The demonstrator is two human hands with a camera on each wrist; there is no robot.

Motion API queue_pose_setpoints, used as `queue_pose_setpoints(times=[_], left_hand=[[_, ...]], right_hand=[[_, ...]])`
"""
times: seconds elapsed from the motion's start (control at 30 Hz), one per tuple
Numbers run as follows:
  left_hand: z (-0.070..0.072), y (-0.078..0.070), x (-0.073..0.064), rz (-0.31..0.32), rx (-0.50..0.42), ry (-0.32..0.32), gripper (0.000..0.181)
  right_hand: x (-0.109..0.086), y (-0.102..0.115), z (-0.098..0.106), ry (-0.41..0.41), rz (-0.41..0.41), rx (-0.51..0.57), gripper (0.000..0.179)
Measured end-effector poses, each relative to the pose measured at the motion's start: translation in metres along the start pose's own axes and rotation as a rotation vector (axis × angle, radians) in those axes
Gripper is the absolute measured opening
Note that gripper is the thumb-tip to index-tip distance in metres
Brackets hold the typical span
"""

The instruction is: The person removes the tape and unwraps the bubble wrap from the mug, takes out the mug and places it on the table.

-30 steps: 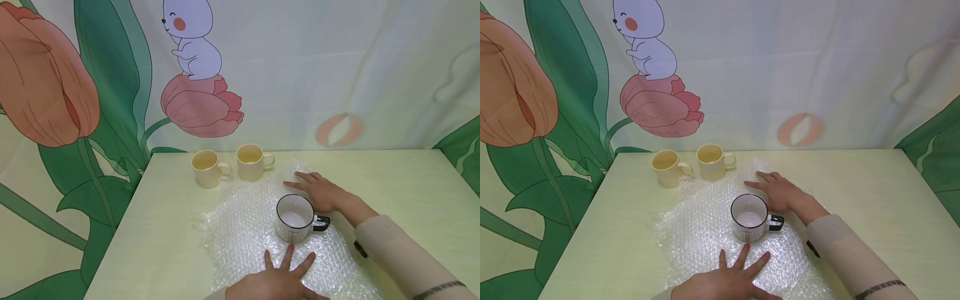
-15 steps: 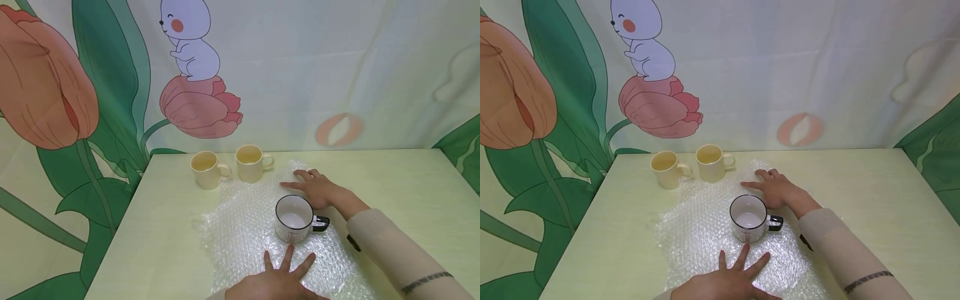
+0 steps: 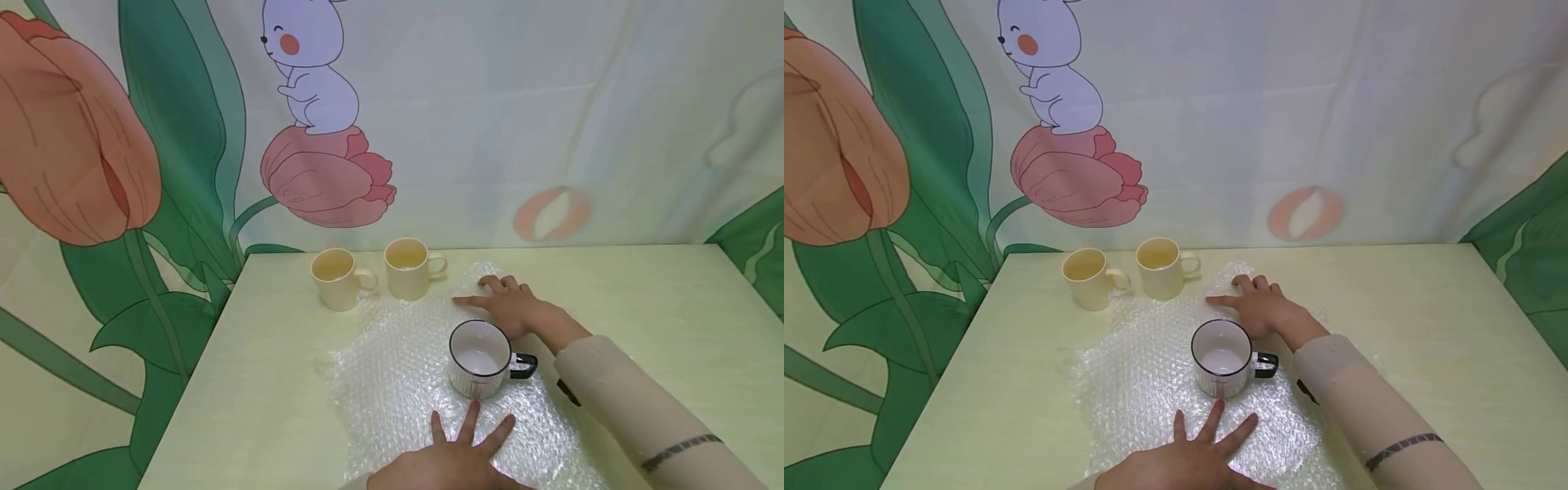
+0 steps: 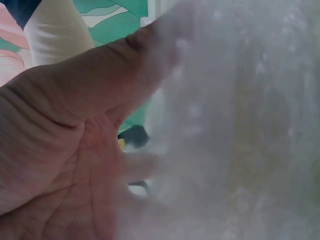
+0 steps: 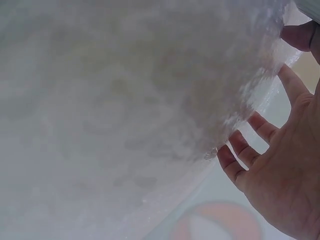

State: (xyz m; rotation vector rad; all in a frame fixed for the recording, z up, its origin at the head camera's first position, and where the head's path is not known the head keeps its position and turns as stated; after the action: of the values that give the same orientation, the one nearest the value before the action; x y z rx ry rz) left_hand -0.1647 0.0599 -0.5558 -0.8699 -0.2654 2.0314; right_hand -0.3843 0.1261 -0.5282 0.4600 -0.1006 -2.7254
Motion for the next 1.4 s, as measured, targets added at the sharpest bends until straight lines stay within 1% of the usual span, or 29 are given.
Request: queue_pose_setpoints(times=[0.07,0.2,0.27,0.3,0.37,0.4,0.53,0.6,0.67,0.7,0.77,0.87,0.9,0.97,1.03,1.17,1.27,1.4], left_hand=[[0.004,-0.004,-0.004,-0.006,0.036,-0.001,0.049],[0.008,-0.008,-0.009,-0.011,0.078,0.022,0.052],[0.008,-0.009,-0.01,-0.018,0.063,0.028,0.052],[0.009,-0.008,-0.011,-0.017,0.037,0.025,0.051],[0.01,-0.007,-0.014,-0.028,0.02,0.019,0.053],[0.011,-0.007,-0.017,-0.033,0.011,0.011,0.055],[0.021,-0.005,-0.031,-0.065,0.046,-0.037,0.07],[0.028,-0.001,-0.04,-0.065,0.081,-0.089,0.076],[0.036,0.007,-0.051,-0.038,0.114,-0.134,0.084],[0.04,0.013,-0.056,-0.012,0.141,-0.16,0.088],[0.047,0.027,-0.066,0.065,0.177,-0.207,0.1],[0.053,0.053,-0.079,0.202,0.207,-0.246,0.122],[0.053,0.061,-0.083,0.242,0.198,-0.256,0.128],[0.053,0.074,-0.087,0.295,0.177,-0.266,0.138],[0.051,0.082,-0.088,0.323,0.16,-0.271,0.142],[0.045,0.092,-0.087,0.343,0.125,-0.272,0.142],[0.042,0.097,-0.085,0.348,0.105,-0.271,0.141],[0.04,0.097,-0.084,0.342,0.082,-0.275,0.14]], right_hand=[[0.0,-0.001,-0.002,0.007,-0.014,0.016,0.079],[0.0,-0.003,-0.003,0.016,-0.037,0.037,0.075],[0.0,-0.002,-0.003,0.018,-0.036,0.038,0.075],[0.0,-0.002,-0.003,0.02,-0.034,0.036,0.075],[0.0,-0.001,-0.003,0.024,-0.031,0.033,0.076],[0.001,-0.001,-0.003,0.026,-0.031,0.031,0.076],[0.0,-0.003,-0.002,0.037,-0.041,0.033,0.076],[0.0,-0.003,-0.002,0.043,-0.047,0.035,0.075],[0.0,-0.003,-0.002,0.047,-0.05,0.039,0.073],[-0.001,-0.003,-0.002,0.048,-0.05,0.042,0.072],[-0.001,-0.002,-0.003,0.051,-0.049,0.043,0.072],[0.0,-0.002,-0.004,0.05,-0.045,0.045,0.069],[0.001,-0.001,-0.004,0.051,-0.045,0.047,0.068],[0.001,-0.002,-0.003,0.05,-0.048,0.047,0.067],[0.002,-0.002,-0.003,0.052,-0.048,0.049,0.067],[0.002,-0.001,-0.003,0.055,-0.045,0.052,0.067],[0.003,-0.002,-0.003,0.052,-0.046,0.05,0.068],[0.003,-0.004,-0.004,0.05,-0.048,0.049,0.07]])
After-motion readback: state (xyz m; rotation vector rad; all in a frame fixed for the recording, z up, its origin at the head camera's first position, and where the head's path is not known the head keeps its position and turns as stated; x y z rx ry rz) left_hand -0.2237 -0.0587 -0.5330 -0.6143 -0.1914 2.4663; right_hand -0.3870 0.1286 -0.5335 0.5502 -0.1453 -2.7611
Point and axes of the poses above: each hand's wrist, its own x-axis towards the middle knuckle, its own z-axis out of the back of the hand, y = z × x, the point moved 10 cm from there along x, towards the middle knuckle, and after that the axes turned 8 degrees about -z, right-handed, at the moved point
